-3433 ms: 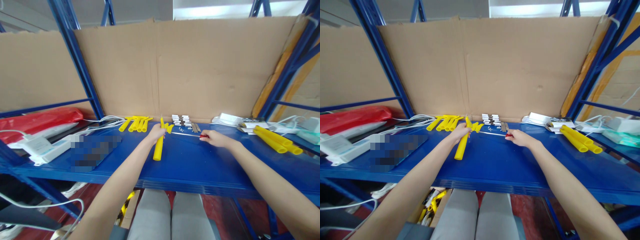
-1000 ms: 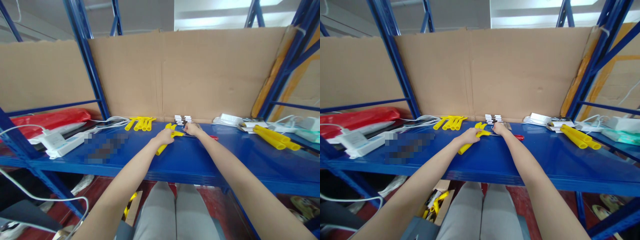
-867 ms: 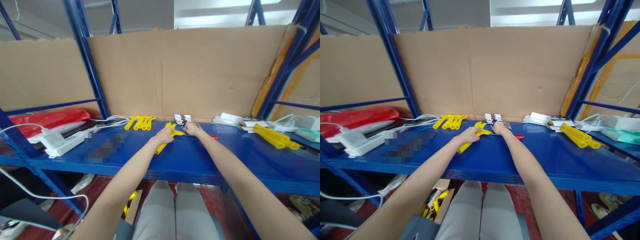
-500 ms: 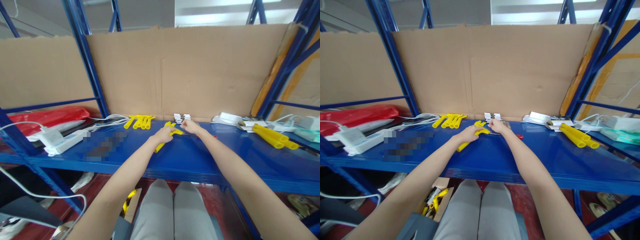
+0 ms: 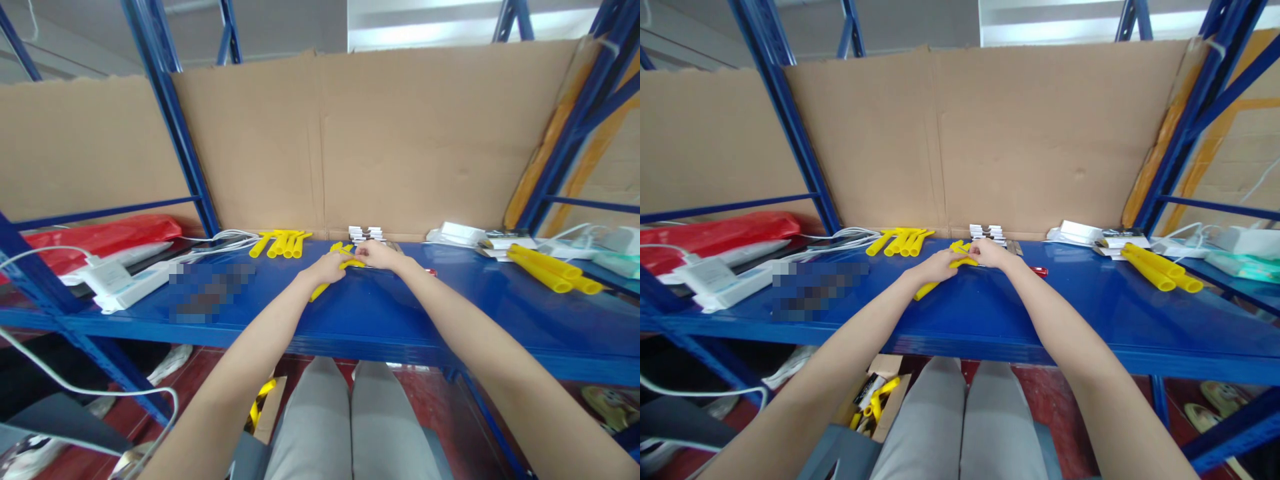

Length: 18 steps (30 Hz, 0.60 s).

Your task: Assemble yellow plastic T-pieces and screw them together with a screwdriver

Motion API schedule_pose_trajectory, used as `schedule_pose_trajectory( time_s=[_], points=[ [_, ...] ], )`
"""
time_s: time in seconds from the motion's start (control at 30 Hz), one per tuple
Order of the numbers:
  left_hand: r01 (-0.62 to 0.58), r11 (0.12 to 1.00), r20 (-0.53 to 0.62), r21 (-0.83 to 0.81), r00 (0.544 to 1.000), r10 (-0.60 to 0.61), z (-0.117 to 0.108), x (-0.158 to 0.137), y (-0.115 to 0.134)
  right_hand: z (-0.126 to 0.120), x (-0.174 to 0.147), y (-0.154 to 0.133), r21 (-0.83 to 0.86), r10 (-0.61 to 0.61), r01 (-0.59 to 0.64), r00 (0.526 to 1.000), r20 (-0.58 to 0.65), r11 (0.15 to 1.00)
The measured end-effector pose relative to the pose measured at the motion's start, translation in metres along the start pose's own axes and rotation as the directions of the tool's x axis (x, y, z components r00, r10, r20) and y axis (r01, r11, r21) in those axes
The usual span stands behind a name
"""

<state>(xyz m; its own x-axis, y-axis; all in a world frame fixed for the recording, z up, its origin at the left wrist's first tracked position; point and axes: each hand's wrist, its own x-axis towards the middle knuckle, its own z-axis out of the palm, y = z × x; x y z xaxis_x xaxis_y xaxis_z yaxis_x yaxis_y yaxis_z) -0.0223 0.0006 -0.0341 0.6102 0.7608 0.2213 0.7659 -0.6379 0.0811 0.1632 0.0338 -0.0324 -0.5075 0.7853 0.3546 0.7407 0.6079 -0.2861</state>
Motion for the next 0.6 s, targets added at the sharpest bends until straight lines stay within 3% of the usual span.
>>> schedule_pose_trajectory(
  time_s=[0.23, 0.33, 0.47, 0.6],
  points=[
    [0.025, 1.000, -0.010, -0.011, 1.000, -0.025, -0.001, 0.000, -0.001, -0.012, -0.014, 0.002, -0.187, -0.146, 0.154, 0.988, 0.057, 0.970],
    [-0.011, 1.000, -0.036, -0.029, 0.999, 0.010, 0.002, 0.002, -0.005, -0.014, -0.022, 0.004, -0.215, -0.153, 0.158, 0.987, 0.043, 0.964],
    [-0.060, 0.996, -0.079, -0.060, 0.995, 0.055, 0.005, 0.004, -0.010, -0.010, -0.027, 0.009, -0.189, -0.126, 0.120, 0.992, -0.018, 0.975],
    [-0.054, 0.996, -0.061, -0.077, 0.997, 0.049, 0.002, 0.003, -0.008, -0.007, -0.028, 0.018, -0.105, -0.174, 0.164, 0.981, -0.090, 0.981]
  ],
)
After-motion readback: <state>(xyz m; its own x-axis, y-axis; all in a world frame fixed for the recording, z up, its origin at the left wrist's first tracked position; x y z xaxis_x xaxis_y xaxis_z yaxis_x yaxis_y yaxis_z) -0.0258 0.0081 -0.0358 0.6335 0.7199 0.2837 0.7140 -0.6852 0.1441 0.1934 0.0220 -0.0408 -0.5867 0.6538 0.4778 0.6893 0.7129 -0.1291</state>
